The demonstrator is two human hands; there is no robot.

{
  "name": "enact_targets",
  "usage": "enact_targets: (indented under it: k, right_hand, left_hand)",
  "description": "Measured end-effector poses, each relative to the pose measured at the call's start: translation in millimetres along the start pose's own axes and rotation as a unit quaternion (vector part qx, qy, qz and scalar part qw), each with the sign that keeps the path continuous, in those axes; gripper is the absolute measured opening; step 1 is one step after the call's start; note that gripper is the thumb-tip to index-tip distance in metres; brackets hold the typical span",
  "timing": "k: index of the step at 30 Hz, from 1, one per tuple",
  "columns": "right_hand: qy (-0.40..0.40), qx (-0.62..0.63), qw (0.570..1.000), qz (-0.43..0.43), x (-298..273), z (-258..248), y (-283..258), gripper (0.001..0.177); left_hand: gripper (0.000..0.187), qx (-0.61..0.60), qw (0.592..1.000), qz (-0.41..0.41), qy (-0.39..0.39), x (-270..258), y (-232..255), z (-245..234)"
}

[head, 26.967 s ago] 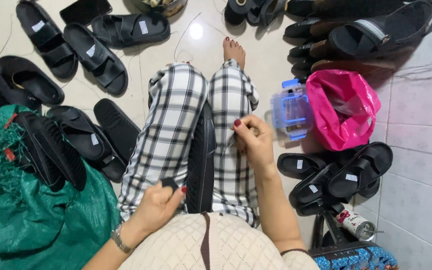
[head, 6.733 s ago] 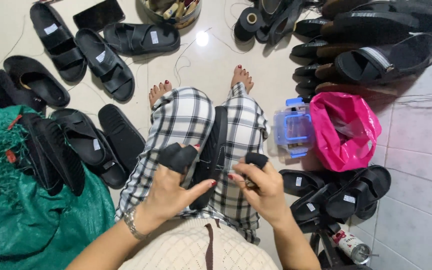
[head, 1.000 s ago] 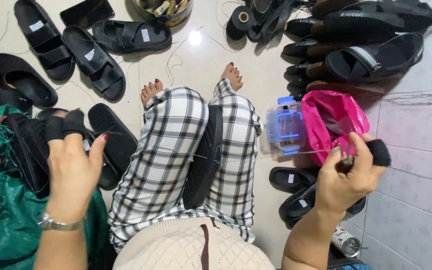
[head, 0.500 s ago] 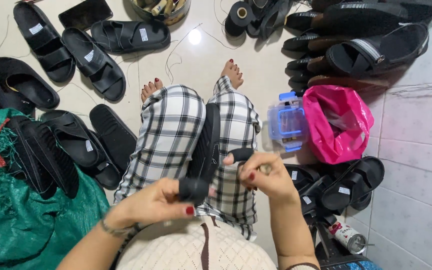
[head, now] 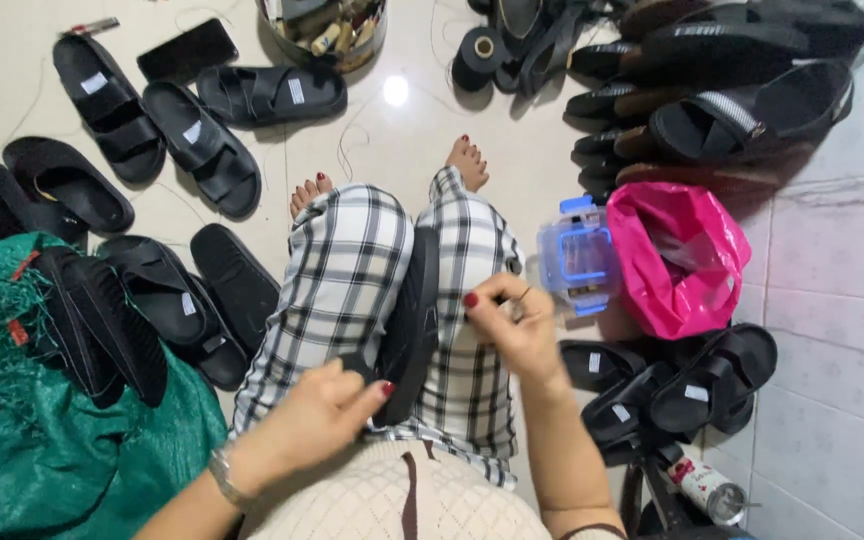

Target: Hand-stitching the strap of a black sandal using a needle and thread.

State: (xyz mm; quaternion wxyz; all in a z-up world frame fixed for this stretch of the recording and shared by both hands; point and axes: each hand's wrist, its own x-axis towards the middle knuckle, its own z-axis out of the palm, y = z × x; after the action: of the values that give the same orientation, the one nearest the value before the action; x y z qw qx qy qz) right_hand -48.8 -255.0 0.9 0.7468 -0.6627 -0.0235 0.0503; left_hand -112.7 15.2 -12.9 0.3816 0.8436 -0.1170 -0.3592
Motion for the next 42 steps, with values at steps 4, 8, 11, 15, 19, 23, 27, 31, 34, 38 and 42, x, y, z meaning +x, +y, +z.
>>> enact_targets:
  k: [4, 8, 11, 15, 19, 23, 27, 31, 34, 38, 42]
  right_hand:
    - [0.006, -0.322, 0.947, 0.008, -4.3, -54.7, -34.5, 0.032]
    - [-0.117, -0.538, 0.833, -0.053, -24.0, -53.0, -48.5, 0.053]
    - [-0.205, -0.548, 0.809, -0.055, -17.5, -20.5, -65.9, 0.05]
    - [-0.268, -0.623, 0.73, -0.085, -19.4, -25.1, -51.6, 0.054]
    - [-0.274, -0.627, 0.724, -0.08, -15.2, -22.8, -53.7, 0.055]
    - [-0.273, -0.635, 0.716, -0.101, -11.4, -23.7, -55.4, 0.054]
    - [-0.268, -0.631, 0.721, -0.102, -9.8, -20.3, -59.9, 0.055]
    - [-0.281, -0.675, 0.68, -0.065, -10.1, -5.8, -82.4, 0.061]
    - [-0.28, -0.713, 0.641, -0.043, -10.6, 0.4, -85.5, 0.064]
    - [-0.311, -0.657, 0.686, -0.031, -2.6, -1.6, -77.0, 0.065]
    - [-0.287, -0.608, 0.737, -0.07, 0.2, -1.2, -69.2, 0.057]
  left_hand:
    - [0.066, -0.278, 0.924, 0.039, -0.26, -4.2, -73.0, -91.8]
    - [0.042, 0.213, 0.924, -0.192, 0.252, 10.9, -107.1, -117.6]
    - [0.041, 0.448, 0.844, -0.075, 0.285, 24.3, -49.9, -111.0]
    - [0.101, 0.216, 0.953, 0.181, 0.115, 41.7, 54.3, -100.8]
    - [0.126, 0.286, 0.903, 0.274, 0.171, 62.2, 31.3, -76.3]
    - [0.125, 0.293, 0.889, 0.289, 0.202, 67.5, 28.6, -71.8]
    - [0.113, 0.279, 0.889, 0.294, 0.213, 68.1, 28.9, -70.6]
    - [0.067, 0.266, 0.895, 0.297, 0.201, 73.4, 31.6, -68.7]
    - [0.084, 0.279, 0.858, 0.353, 0.247, 79.2, 32.5, -70.8]
    - [0.082, 0.263, 0.85, 0.38, 0.252, 83.0, 27.7, -72.8]
    - [0.095, 0.25, 0.845, 0.397, 0.258, 83.2, 27.6, -75.7]
